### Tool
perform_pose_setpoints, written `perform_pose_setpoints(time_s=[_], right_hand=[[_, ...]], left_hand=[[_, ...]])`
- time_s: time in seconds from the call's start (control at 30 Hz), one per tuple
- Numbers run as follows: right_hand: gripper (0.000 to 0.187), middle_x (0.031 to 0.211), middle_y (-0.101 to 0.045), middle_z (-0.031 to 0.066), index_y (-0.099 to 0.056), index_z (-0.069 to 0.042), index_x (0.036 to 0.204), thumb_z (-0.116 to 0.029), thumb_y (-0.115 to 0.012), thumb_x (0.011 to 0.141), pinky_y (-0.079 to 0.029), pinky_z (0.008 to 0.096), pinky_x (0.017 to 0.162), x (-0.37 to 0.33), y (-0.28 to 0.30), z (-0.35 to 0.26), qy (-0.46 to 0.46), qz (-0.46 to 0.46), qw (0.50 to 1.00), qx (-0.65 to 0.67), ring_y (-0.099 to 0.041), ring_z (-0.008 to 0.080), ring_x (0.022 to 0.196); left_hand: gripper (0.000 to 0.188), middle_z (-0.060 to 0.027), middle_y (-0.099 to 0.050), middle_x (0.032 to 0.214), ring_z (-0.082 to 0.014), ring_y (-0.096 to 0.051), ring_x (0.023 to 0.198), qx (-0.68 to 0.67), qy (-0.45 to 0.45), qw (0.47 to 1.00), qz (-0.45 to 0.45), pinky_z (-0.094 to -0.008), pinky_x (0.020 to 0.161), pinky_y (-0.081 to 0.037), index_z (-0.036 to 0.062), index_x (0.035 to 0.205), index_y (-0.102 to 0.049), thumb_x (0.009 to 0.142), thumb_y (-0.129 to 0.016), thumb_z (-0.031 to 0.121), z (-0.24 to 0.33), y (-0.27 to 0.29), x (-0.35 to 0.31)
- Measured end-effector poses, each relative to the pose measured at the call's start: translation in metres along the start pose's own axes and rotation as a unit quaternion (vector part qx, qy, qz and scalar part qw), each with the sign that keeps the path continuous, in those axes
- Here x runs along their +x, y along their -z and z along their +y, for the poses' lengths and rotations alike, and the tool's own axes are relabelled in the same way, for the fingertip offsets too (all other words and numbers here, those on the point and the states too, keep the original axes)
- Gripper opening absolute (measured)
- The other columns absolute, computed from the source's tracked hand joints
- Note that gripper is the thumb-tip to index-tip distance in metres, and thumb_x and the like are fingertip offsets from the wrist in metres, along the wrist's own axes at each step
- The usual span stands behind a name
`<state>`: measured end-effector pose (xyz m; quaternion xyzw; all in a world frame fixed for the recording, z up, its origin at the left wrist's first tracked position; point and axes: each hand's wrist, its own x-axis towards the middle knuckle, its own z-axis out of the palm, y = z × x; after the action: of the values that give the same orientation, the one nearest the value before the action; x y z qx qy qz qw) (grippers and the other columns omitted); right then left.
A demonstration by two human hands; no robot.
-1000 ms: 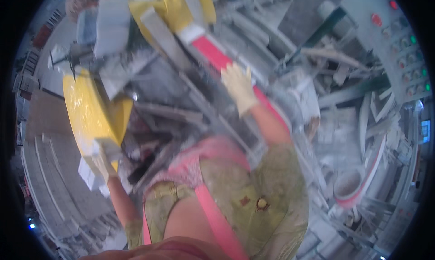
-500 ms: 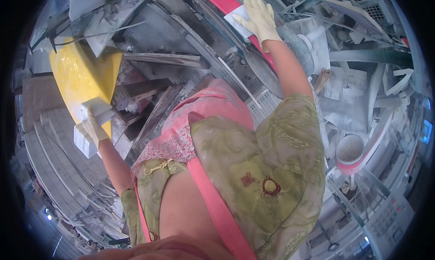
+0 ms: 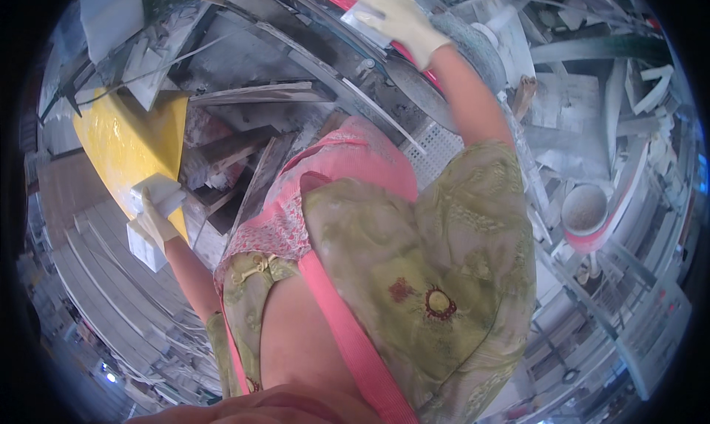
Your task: The person repeatedly picks up small white rectangular tiles from a yellow sheet, inspects them, and places them into a nearby pile. The person also moves the yellow sheet and handles loose tiles from the surrounding area.
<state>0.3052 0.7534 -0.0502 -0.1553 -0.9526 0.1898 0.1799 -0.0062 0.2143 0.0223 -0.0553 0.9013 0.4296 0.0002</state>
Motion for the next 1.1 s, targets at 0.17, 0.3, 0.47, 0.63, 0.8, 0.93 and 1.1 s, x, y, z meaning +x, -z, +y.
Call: perform_pose_setpoints(time_s=[0.17,0.3,0.47,0.63,0.8,0.93,1.1], right_hand=[[0.093,0.156,-0.041,0.0269,-0.032,-0.010,0.161,-0.044,-0.074,0.085,-0.037,0.0463,0.118,-0.031,0.055,0.017,0.064,-0.130,0.978,-0.148,-0.044,0.0439,0.141],[0.085,0.152,-0.045,0.0273,-0.039,-0.011,0.157,-0.034,-0.075,0.083,-0.046,0.0453,0.110,-0.032,0.039,0.030,0.006,-0.177,0.980,-0.091,-0.052,0.0434,0.133],[0.073,0.145,-0.053,0.0249,-0.046,-0.013,0.153,-0.023,-0.072,0.085,-0.049,0.0469,0.103,-0.025,0.022,0.062,0.087,-0.126,0.986,-0.067,-0.060,0.0431,0.120],[0.070,0.166,-0.032,0.0148,-0.040,-0.037,0.157,-0.005,-0.058,0.097,-0.044,0.0405,0.113,-0.025,0.015,0.085,0.038,-0.205,0.978,0.026,-0.051,0.0379,0.138],[0.079,0.166,-0.027,0.0224,-0.034,-0.035,0.159,-0.006,-0.064,0.093,-0.041,0.0420,0.116,-0.026,0.028,0.082,0.064,-0.213,0.970,-0.094,-0.047,0.0409,0.141],[0.086,0.163,-0.030,0.0276,-0.035,-0.020,0.160,-0.017,-0.076,0.085,-0.033,0.0481,0.120,-0.022,0.047,0.036,0.047,-0.265,0.949,-0.163,-0.036,0.0409,0.149],[0.094,0.161,-0.032,0.0285,-0.035,-0.006,0.156,-0.031,-0.082,0.079,-0.028,0.0512,0.122,-0.035,0.035,-0.026,-0.005,-0.206,0.939,-0.275,-0.030,0.0413,0.151]], left_hand=[[0.071,-0.0228,-0.068,0.102,-0.0245,-0.066,0.092,0.006,0.009,1.000,0.003,-0.0333,0.088,-0.054,-0.0176,0.107,-0.057,0.091,-0.075,0.049,-0.004,0.000,0.009],[0.070,-0.0220,-0.069,0.105,-0.0242,-0.066,0.092,0.036,-0.005,0.999,0.016,-0.0326,0.088,-0.053,-0.0180,0.112,-0.062,0.092,-0.075,0.048,-0.004,0.002,0.009],[0.070,-0.0211,-0.070,0.107,-0.0246,-0.064,0.095,0.045,-0.005,0.999,0.016,-0.0344,0.089,-0.052,-0.0169,0.115,-0.066,0.092,-0.074,0.049,0.003,0.001,0.004],[0.070,-0.0212,-0.069,0.109,-0.0251,-0.063,0.097,0.062,0.001,0.998,0.010,-0.0359,0.089,-0.051,-0.0174,0.116,-0.065,0.094,-0.072,0.049,0.012,0.002,-0.005],[0.069,-0.0222,-0.070,0.109,-0.0252,-0.064,0.098,0.067,-0.008,0.998,0.010,-0.0354,0.089,-0.052,-0.0178,0.117,-0.065,0.095,-0.070,0.047,0.014,0.000,-0.005],[0.069,-0.0224,-0.069,0.114,-0.0260,-0.065,0.100,0.047,-0.026,0.999,0.001,-0.0367,0.090,-0.053,-0.0153,0.119,-0.065,0.092,-0.072,0.048,0.003,0.000,0.004],[0.071,-0.0215,-0.063,0.129,-0.0259,-0.064,0.110,-0.045,-0.006,0.999,0.015,-0.0381,0.093,-0.054,-0.0129,0.134,-0.054,0.089,-0.080,0.035,-0.025,0.000,0.024]])
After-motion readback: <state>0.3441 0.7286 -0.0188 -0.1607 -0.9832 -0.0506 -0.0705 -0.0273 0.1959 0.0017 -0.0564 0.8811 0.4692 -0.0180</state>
